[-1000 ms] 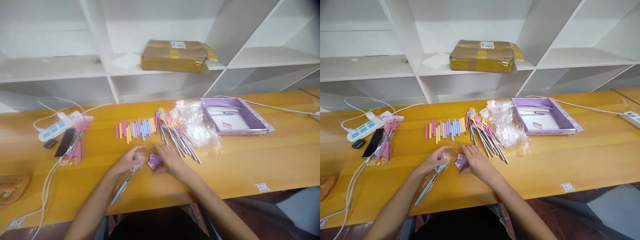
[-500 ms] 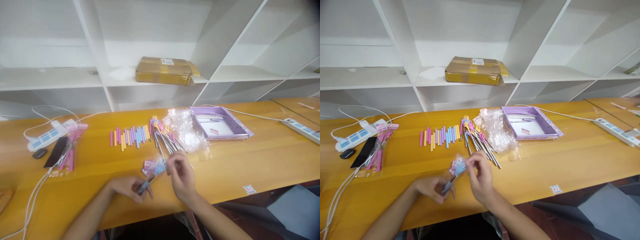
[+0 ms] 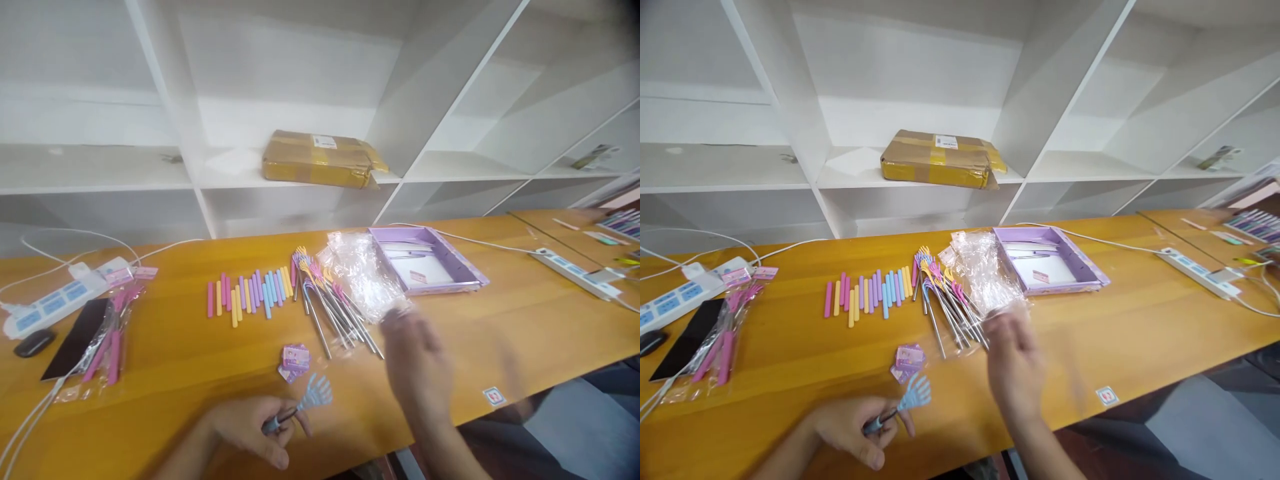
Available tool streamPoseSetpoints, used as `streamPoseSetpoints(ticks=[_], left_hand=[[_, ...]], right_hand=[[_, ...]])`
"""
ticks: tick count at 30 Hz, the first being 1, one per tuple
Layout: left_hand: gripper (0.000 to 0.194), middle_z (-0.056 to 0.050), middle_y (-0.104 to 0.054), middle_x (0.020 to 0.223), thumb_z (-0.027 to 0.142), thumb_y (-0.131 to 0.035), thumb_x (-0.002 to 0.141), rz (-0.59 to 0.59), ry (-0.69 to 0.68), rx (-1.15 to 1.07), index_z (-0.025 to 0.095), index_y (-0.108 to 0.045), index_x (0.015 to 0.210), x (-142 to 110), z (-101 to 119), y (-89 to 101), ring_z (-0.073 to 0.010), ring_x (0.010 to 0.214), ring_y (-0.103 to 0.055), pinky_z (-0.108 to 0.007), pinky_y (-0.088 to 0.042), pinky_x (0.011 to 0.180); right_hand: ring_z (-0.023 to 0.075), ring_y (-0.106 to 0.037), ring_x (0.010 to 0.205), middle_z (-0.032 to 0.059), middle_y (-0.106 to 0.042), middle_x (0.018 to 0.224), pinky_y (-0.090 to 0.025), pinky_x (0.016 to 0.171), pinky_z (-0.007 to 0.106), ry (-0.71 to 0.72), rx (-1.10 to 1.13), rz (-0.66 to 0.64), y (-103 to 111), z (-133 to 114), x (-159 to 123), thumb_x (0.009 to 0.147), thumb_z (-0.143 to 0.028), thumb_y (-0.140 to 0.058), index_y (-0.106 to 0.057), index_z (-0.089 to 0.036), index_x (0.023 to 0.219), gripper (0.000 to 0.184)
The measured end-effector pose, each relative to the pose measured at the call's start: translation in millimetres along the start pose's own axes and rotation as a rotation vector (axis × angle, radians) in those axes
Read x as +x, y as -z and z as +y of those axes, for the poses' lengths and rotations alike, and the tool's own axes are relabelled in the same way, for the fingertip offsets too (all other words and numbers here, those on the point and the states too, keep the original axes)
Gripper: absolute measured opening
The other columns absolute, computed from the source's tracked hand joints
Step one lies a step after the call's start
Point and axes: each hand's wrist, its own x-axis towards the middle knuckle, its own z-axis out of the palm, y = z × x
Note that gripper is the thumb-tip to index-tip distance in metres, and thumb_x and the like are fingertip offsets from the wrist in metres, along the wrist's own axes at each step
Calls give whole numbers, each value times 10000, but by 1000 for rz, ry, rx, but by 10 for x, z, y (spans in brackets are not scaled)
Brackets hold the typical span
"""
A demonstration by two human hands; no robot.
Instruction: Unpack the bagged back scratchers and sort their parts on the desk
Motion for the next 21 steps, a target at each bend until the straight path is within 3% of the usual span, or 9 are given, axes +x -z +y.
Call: streamPoseSetpoints(ticks=[1,3,6,9,13,16,18,21], left_hand=[[841,97,-544,721,506,-1059,591,-16,13,-4,265,-701,1314,4,-25,8,-72,555,-419,-194,-316,505],[864,98,-547,744,491,-1054,613,-30,24,-8,274,-667,1355,8,-52,15,-73,566,-422,-191,-328,523],[841,82,-548,798,486,-1039,651,-1,27,-17,257,-654,1362,-4,-32,8,-76,618,-437,-188,-337,564],[831,77,-543,814,491,-1034,662,5,38,-24,243,-654,1358,-31,13,8,-78,642,-435,-193,-329,582],[803,75,-533,815,508,-1010,698,18,28,-27,250,-649,1368,-58,41,47,-82,647,-427,-200,-321,590],[792,64,-543,850,539,-990,720,34,27,-17,247,-645,1370,-67,54,78,-84,666,-437,-200,-336,604],[787,61,-540,863,560,-976,734,46,41,-14,245,-643,1374,-73,69,82,-84,678,-436,-200,-339,610],[800,60,-534,864,584,-966,736,45,56,-5,249,-640,1385,-83,87,69,-86,680,-435,-199,-340,605]], right_hand=[[136,-571,699,6,-614,813,-473,637,271,0,69,191,97,39,242,990,-501,-713,-656,-215,921,300],[107,-488,617,-36,-532,729,-417,599,267,23,117,273,312,118,806,877,-543,-800,-665,-204,981,379],[95,-378,539,-53,-490,631,-296,532,277,-49,-236,51,534,310,1577,845,-643,-753,-642,-202,863,454],[116,-410,513,-25,-549,545,-283,536,295,-130,-547,-178,504,620,2028,713,-573,-880,-686,-186,709,434],[229,-625,677,64,-735,713,-405,655,333,-155,-852,-360,289,1069,2228,719,-667,-849,-736,-199,769,485],[308,-678,888,153,-781,1030,-464,780,392,-65,-970,-289,202,1296,2188,832,-757,-728,-745,-191,999,591],[359,-670,1054,216,-728,1221,-491,874,441,63,-1113,-225,175,1396,2073,938,-779,-586,-698,-166,1202,676],[424,-625,1216,282,-665,1294,-492,999,513,159,-1263,-240,126,1538,1806,987,-799,-471,-560,-86,1429,844]])
